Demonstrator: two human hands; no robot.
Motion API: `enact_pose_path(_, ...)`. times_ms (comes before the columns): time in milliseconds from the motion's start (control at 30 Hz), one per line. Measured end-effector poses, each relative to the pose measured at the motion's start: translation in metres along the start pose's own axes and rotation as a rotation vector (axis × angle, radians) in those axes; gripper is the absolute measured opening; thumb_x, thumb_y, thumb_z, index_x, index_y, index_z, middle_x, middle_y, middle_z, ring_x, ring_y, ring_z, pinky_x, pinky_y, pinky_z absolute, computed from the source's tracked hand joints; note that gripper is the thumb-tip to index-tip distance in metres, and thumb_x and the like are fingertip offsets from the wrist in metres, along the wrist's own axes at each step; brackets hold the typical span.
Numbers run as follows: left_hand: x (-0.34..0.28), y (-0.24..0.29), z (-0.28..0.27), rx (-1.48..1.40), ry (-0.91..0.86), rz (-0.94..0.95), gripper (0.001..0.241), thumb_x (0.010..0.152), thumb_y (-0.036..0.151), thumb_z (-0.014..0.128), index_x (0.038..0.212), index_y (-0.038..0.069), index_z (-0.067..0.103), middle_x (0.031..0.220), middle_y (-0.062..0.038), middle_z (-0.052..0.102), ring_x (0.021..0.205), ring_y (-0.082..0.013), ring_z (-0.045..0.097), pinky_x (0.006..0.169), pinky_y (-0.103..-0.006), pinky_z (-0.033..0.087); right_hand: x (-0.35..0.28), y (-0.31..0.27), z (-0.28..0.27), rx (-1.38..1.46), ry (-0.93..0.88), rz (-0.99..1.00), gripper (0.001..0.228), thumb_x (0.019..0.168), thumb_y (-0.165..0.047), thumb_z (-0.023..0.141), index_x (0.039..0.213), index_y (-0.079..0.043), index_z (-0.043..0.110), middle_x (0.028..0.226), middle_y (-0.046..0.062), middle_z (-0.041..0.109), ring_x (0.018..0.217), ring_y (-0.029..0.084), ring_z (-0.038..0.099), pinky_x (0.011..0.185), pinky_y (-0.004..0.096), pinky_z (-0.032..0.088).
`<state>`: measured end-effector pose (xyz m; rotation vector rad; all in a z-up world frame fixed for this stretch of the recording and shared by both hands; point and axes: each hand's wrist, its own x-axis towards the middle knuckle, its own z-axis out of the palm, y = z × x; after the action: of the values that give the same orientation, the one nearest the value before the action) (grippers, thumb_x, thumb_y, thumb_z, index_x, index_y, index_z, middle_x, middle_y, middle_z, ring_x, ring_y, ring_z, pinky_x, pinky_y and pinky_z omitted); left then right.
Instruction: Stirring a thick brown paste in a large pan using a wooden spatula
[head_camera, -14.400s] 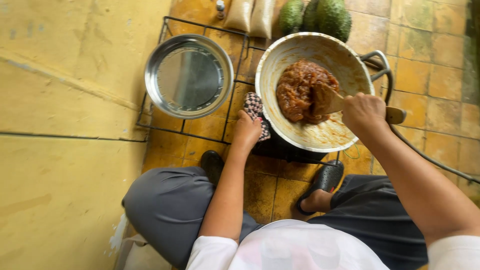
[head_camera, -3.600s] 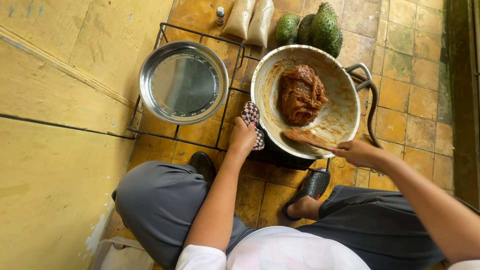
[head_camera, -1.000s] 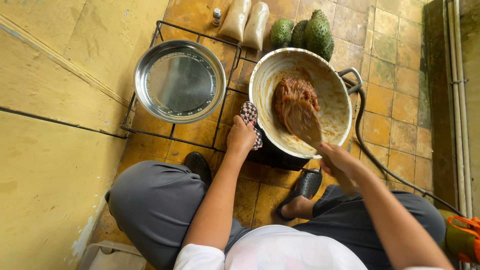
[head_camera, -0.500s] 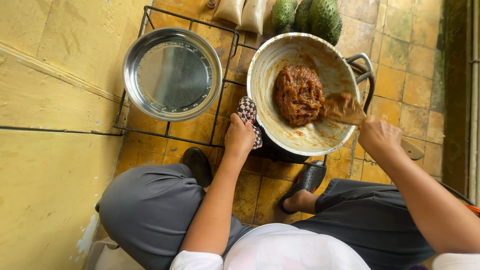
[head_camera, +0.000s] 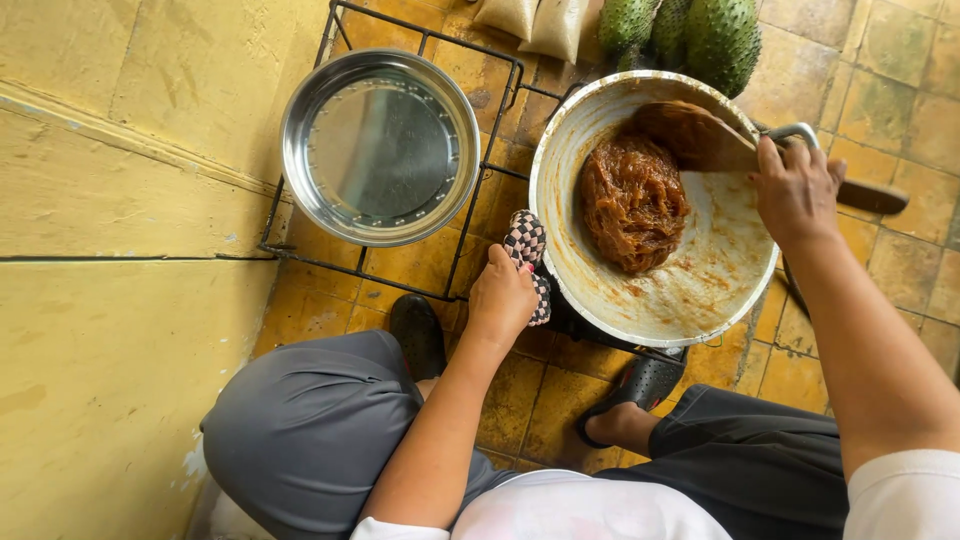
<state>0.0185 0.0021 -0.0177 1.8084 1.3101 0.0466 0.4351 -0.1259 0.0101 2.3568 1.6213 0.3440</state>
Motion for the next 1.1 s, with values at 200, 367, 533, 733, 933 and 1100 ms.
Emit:
enact_pose_path(200, -0.005, 0.012, -0.012, -0.039, -0.051, -0.059, 0.030, 0.102, 0.028, 0.052, 0.113, 0.003, 0.042, 0.110, -0.028, 0.067, 0.097, -0.0524, 0.065, 0.078, -0.0637, 0.048, -0.015, -0.067, -0.093, -0.315, 0.196, -0.170, 0.026, 0.111, -0.019, 0.059, 0.133, -0.030, 0.064, 0.098, -0.013, 0.054, 0.101, 0.015, 0.045, 0.097, 0.025, 0.029)
enact_pose_path(367, -0.004, 0.009, -0.010, -0.089, -0.030, -0.035, 0.030, 0.101, 0.029, 0.051, 0.112, 0.003, 0.042, 0.113, -0.028, 0.066, 0.100, -0.0532, 0.064, 0.082, -0.0650, 0.047, -0.084, -0.075, -0.097, -0.396, 0.258, -0.183, 0.042, 0.099, -0.022, 0.062, 0.139, -0.035, 0.062, 0.110, -0.011, 0.051, 0.106, 0.014, 0.042, 0.093, 0.029, 0.028)
enact_pose_path(533, -0.005, 0.013, -0.015, -0.137, -0.050, -0.040, 0.031, 0.101, 0.030, 0.049, 0.113, 0.003, 0.041, 0.116, -0.028, 0.066, 0.103, -0.0535, 0.063, 0.084, -0.0655, 0.046, -0.155, -0.077, -0.137, -0.247, 0.149, -0.159, 0.061, 0.089, -0.013, 0.064, 0.148, -0.028, 0.057, 0.102, 0.000, 0.053, 0.098, 0.024, 0.053, 0.086, 0.040, 0.046)
enact_pose_path(733, -0.008, 0.013, -0.017, -0.154, -0.056, -0.031, 0.029, 0.101, 0.029, 0.050, 0.113, 0.004, 0.041, 0.117, -0.027, 0.066, 0.102, -0.0545, 0.063, 0.082, -0.0667, 0.046, -0.171, -0.088, -0.199, -0.229, -0.493, 0.086, 0.070, 0.098, -0.009, 0.045, 0.161, -0.034, 0.029, 0.120, 0.001, 0.061, 0.100, 0.021, 0.061, 0.074, 0.029, 0.058)
enact_pose_path(933, -0.007, 0.013, -0.016, -0.160, -0.063, -0.022, 0.029, 0.102, 0.028, 0.049, 0.113, 0.003, 0.040, 0.116, -0.027, 0.065, 0.099, -0.0539, 0.064, 0.080, -0.0671, 0.047, -0.138, -0.071, -0.256, -0.091, -0.660, 0.375, 0.034, 0.115, -0.035, 0.033, 0.143, -0.049, 0.046, 0.095, -0.007, 0.072, 0.056, 0.015, 0.067, 0.050, 0.019, 0.050)
enact_pose_path(1100, -0.003, 0.011, -0.012, -0.134, -0.050, -0.051, 0.028, 0.100, 0.030, 0.045, 0.110, 0.005, 0.039, 0.115, -0.026, 0.065, 0.099, -0.0546, 0.063, 0.080, -0.0678, 0.045, -0.114, -0.042, -0.201, 0.236, -0.676, 0.591, 0.044, 0.106, -0.044, 0.048, 0.142, -0.021, 0.059, 0.117, 0.016, 0.072, 0.106, 0.041, 0.066, 0.076, 0.051, 0.050)
